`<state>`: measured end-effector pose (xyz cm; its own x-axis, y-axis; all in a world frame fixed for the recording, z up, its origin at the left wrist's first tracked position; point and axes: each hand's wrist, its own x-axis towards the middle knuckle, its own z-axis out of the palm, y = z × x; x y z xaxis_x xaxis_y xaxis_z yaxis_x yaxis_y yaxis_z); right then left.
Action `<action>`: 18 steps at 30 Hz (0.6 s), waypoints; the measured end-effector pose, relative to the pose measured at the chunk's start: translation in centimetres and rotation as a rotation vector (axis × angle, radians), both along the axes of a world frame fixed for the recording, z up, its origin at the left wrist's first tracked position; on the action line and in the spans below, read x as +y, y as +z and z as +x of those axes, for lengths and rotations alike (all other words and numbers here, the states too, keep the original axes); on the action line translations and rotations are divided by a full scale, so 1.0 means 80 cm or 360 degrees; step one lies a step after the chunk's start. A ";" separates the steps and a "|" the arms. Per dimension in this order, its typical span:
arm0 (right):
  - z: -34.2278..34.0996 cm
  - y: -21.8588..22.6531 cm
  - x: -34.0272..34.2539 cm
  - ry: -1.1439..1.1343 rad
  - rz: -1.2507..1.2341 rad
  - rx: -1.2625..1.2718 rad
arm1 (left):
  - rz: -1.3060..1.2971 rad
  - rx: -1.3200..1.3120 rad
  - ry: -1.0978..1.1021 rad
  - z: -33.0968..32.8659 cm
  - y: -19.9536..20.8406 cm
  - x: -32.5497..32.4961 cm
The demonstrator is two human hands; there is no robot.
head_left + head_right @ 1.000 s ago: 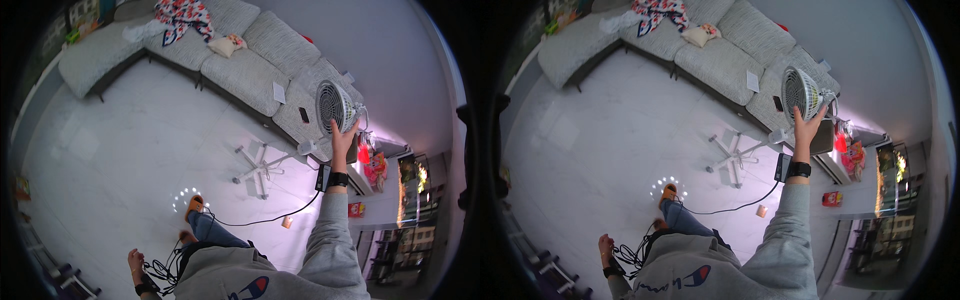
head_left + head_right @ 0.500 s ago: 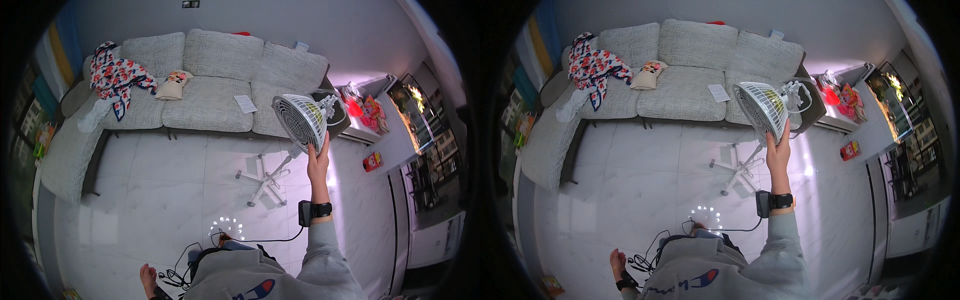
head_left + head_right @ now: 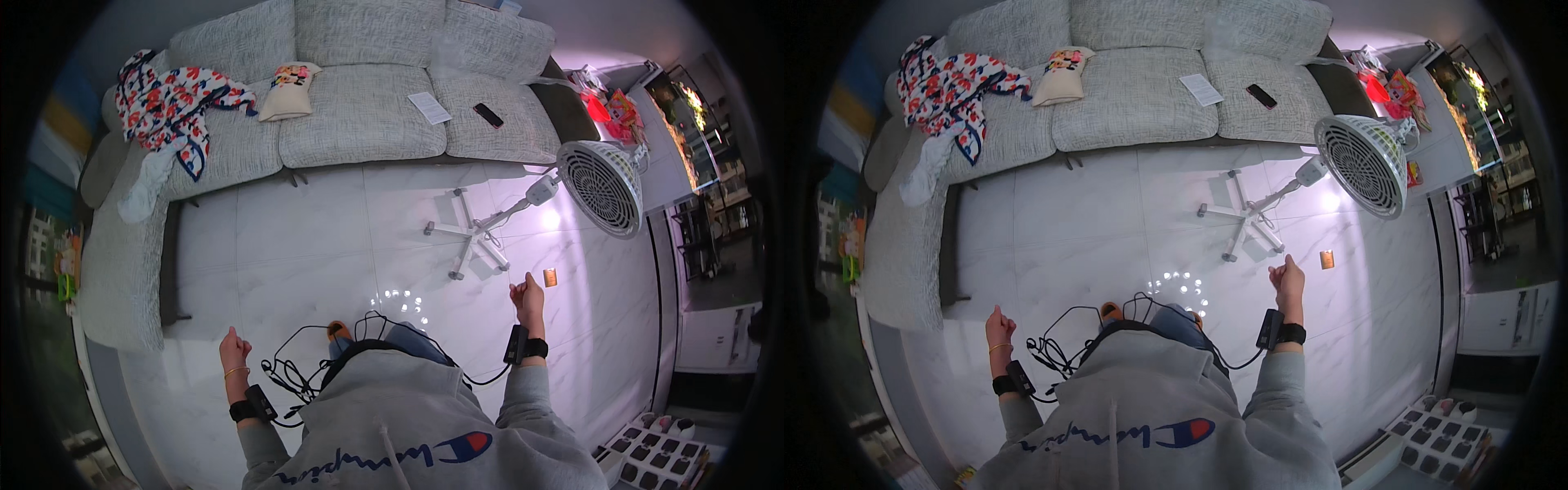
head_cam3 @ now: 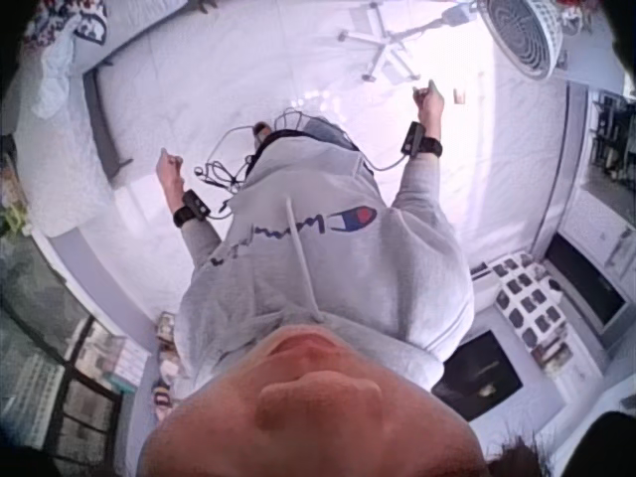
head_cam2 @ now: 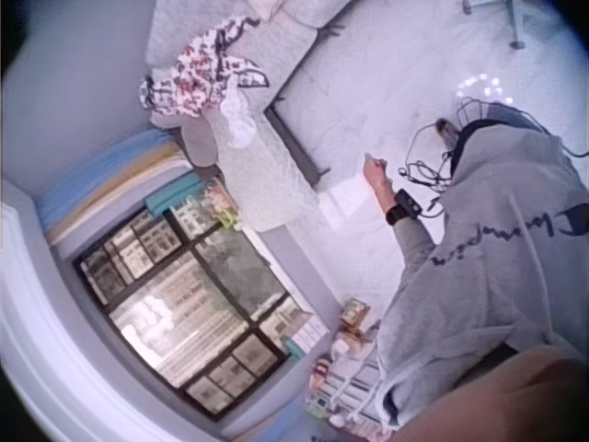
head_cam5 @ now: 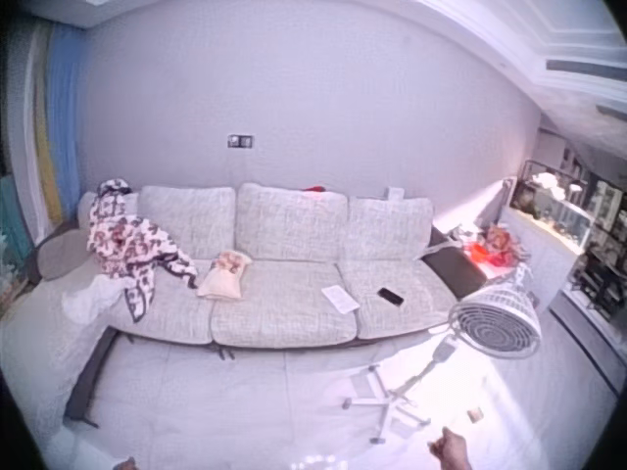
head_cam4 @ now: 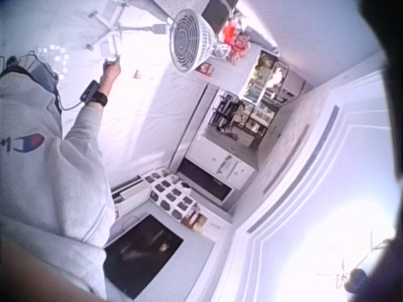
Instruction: The person assembles a small white electric fan by hand, attaching the fan head to the stand, tightening the neck joint, and securing the rear grille. The person then places the assembled fan on the floor.
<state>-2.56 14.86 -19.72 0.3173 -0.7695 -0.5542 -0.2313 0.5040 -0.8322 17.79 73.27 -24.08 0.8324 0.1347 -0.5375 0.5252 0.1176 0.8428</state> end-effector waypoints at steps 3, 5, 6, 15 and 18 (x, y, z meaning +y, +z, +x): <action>0.029 0.002 0.032 -0.0104 0.0154 0.0004 | 0.0003 -0.0087 -0.0243 0.086 0.013 -0.037; 0.041 0.000 0.039 -0.0172 0.0160 -0.0103 | -0.0119 -0.0092 -0.0410 0.137 0.019 -0.077; 0.045 -0.002 0.039 -0.0142 0.0111 -0.0118 | -0.0091 -0.0068 -0.0501 0.163 0.022 -0.101; 0.158 0.033 -0.013 0.0174 -0.0203 0.0173 | 0.0202 -0.0677 -0.1244 0.383 0.093 -0.282; 0.282 0.111 -0.036 0.0581 -0.0539 -0.0453 | 0.0044 -0.0658 -0.1172 0.419 0.131 -0.342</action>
